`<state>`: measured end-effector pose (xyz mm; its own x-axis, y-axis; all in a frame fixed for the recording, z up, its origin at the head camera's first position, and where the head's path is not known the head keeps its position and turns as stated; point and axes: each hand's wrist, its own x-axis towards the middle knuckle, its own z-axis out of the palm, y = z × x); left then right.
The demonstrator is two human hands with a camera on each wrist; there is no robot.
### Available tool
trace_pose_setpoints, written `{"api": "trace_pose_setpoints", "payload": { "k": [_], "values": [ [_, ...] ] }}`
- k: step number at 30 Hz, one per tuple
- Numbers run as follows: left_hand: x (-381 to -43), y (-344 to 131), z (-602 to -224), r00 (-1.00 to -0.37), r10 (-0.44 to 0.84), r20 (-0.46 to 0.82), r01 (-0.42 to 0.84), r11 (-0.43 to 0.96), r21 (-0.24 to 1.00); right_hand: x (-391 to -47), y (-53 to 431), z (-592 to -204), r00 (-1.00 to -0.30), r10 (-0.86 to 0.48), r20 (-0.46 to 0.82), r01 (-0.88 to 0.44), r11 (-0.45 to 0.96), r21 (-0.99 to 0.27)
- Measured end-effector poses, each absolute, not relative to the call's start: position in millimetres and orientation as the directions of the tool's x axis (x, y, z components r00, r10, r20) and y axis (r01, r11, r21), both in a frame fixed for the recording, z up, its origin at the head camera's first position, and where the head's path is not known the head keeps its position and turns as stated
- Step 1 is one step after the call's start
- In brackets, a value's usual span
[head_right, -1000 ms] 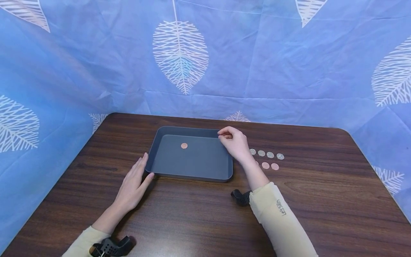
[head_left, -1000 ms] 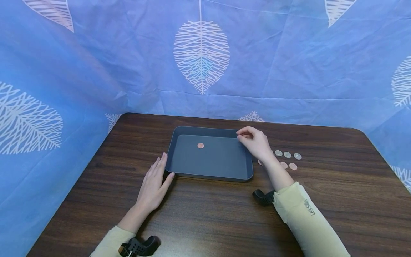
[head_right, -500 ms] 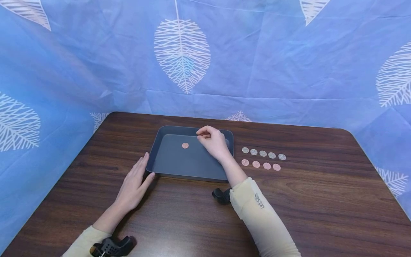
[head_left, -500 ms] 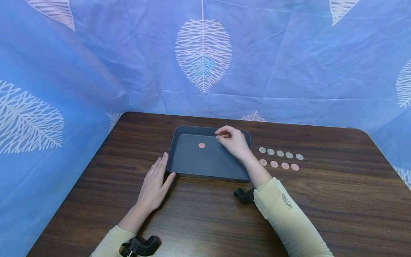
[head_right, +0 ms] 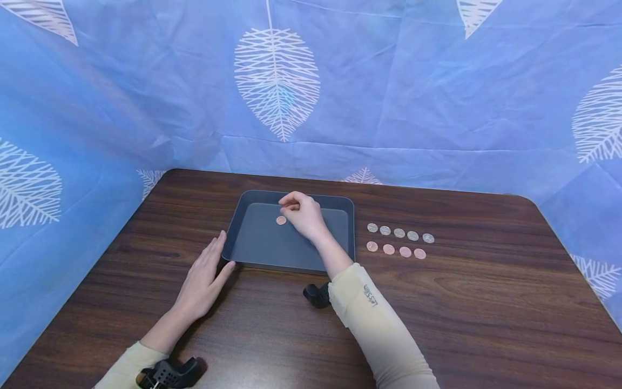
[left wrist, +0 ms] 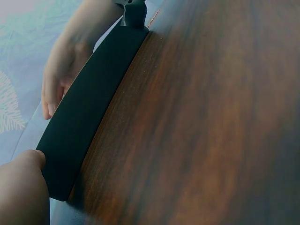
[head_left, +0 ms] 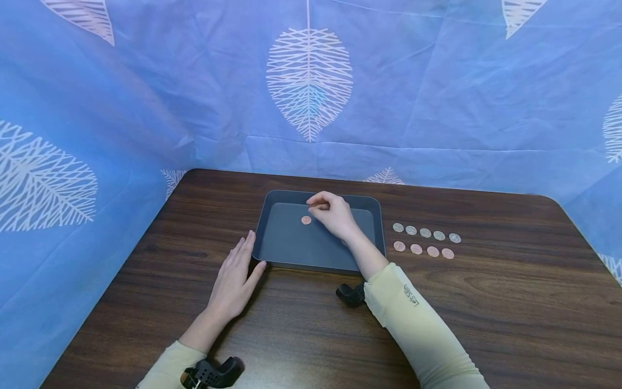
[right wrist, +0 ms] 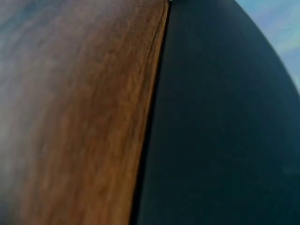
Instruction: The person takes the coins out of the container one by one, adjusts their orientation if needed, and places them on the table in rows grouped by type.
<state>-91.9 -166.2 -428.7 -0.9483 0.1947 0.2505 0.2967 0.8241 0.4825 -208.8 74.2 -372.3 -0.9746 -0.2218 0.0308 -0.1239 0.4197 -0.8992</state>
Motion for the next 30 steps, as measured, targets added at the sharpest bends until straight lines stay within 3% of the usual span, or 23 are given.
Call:
{"api": "trace_pose_setpoints", "payload": {
  "k": [15, 30],
  "values": [
    [-90, -164, -425, -0.953, 0.196, 0.232, 0.289, 0.822, 0.490, -217, 64, -386, -0.970, -0.218, -0.112, 0.009, 0.424, -0.906],
    [-90, -164, -425, -0.952, 0.193, 0.236, 0.287, 0.827, 0.483, -219, 64, -395, -0.966, -0.214, -0.143, 0.004, 0.545, -0.838]
  ]
}}
